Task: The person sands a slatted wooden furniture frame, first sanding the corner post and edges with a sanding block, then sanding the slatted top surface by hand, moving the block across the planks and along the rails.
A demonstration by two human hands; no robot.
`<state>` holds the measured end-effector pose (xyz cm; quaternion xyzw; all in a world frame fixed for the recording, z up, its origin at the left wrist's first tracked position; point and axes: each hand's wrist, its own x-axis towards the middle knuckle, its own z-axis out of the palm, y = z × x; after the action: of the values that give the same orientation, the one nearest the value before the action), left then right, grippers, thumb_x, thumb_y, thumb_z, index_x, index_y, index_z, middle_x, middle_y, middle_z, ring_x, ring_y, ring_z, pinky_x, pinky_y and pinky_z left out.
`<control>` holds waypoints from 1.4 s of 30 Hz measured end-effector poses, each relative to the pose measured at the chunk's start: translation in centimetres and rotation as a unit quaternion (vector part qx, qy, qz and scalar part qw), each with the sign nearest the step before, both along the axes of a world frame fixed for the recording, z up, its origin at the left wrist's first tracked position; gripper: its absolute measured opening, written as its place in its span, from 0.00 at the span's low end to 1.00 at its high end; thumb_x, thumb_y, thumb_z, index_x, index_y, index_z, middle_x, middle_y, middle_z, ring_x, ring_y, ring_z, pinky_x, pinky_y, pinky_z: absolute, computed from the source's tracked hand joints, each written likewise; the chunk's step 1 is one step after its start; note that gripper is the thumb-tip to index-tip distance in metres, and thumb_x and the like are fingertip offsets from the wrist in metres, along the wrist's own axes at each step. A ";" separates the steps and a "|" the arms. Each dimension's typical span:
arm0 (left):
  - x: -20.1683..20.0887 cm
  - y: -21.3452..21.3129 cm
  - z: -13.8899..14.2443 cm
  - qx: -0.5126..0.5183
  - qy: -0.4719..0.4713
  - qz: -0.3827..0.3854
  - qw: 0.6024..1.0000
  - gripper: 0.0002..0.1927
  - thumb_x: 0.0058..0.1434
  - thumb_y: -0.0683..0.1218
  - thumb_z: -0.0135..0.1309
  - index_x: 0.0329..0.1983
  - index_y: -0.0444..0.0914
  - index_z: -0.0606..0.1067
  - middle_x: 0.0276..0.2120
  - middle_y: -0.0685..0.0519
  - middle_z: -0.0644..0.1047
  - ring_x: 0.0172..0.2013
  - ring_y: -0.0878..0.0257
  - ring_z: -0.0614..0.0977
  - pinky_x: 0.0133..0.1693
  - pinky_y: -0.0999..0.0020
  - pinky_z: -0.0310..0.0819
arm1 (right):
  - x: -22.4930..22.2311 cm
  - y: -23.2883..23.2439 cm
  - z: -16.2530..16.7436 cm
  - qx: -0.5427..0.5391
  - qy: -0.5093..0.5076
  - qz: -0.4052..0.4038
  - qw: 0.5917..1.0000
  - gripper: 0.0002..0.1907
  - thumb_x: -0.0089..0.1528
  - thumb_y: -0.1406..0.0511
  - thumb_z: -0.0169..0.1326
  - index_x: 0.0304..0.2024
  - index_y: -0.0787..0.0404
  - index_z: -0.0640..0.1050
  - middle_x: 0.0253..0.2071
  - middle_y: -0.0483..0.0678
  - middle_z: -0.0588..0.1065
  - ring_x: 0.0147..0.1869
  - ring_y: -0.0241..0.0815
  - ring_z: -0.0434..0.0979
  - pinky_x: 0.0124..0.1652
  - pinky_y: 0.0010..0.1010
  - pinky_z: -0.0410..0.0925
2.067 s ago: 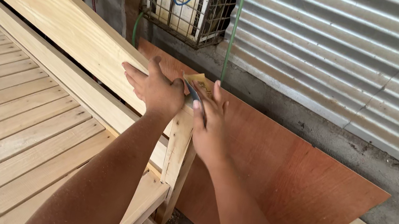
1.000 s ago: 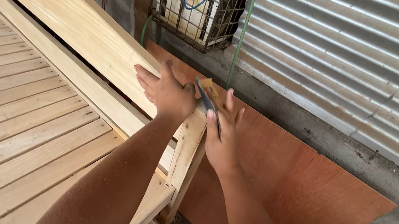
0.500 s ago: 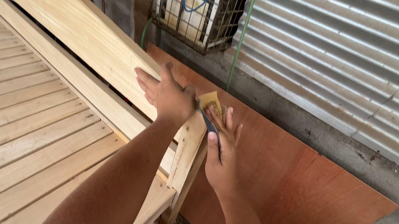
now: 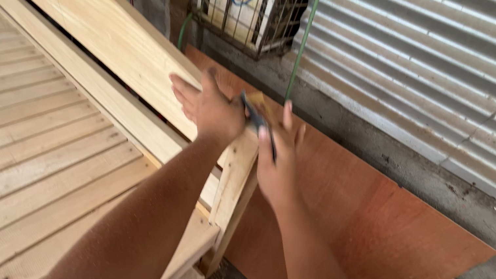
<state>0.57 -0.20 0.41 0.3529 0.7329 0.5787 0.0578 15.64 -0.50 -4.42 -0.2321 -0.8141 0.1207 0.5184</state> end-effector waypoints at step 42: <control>-0.4 0.3 -0.4 -0.012 -0.008 -0.007 1.000 0.42 0.54 0.46 0.59 0.73 0.43 0.56 0.72 0.27 0.28 0.73 0.29 0.34 0.69 0.36 0.38 | -1.0 3.0 -1.1 -0.033 0.027 -0.083 0.996 0.21 0.76 0.58 0.36 0.61 0.61 0.75 0.73 0.58 0.63 0.85 0.57 0.46 0.76 0.59 0.36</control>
<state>0.21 0.09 0.03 0.3528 0.7367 0.5724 0.0713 14.62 2.50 -5.52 -0.3130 -0.7733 0.1103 0.5402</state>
